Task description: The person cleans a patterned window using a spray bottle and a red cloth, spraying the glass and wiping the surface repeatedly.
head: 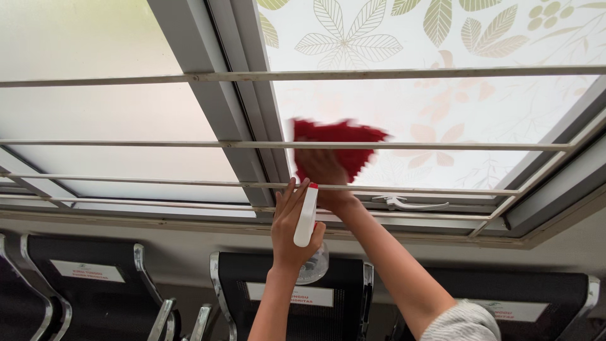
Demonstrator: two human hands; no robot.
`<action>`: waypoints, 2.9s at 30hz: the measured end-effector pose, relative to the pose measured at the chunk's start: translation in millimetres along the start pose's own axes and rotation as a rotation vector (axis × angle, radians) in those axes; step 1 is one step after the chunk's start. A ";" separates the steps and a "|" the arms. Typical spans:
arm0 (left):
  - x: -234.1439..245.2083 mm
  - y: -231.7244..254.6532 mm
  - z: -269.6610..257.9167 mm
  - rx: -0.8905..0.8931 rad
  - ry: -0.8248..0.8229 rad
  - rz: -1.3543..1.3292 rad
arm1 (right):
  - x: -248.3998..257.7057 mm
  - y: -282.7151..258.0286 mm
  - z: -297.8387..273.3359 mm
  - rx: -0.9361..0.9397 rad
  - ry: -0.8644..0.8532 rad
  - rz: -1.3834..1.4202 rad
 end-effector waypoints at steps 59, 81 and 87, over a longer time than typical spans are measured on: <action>2.9 5.7 8.2 -0.029 0.088 -0.093 | 39.9 25.3 -37.6 0.053 -0.415 -0.108; -1.3 -2.5 6.2 -0.018 0.069 -0.095 | 59.3 58.1 -124.8 -0.601 -1.000 0.175; -4.8 -3.4 4.7 -0.038 0.082 -0.064 | 67.9 82.6 -163.4 -0.614 -0.485 0.039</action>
Point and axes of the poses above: each hand's wrist, its own z-axis towards the middle knuckle, its own x-axis out of the back of the hand, y = z × x, the point moved 4 cm from there along z, towards the middle knuckle, and after that the axes turned 6 degrees about x, right-handed, at the moved point
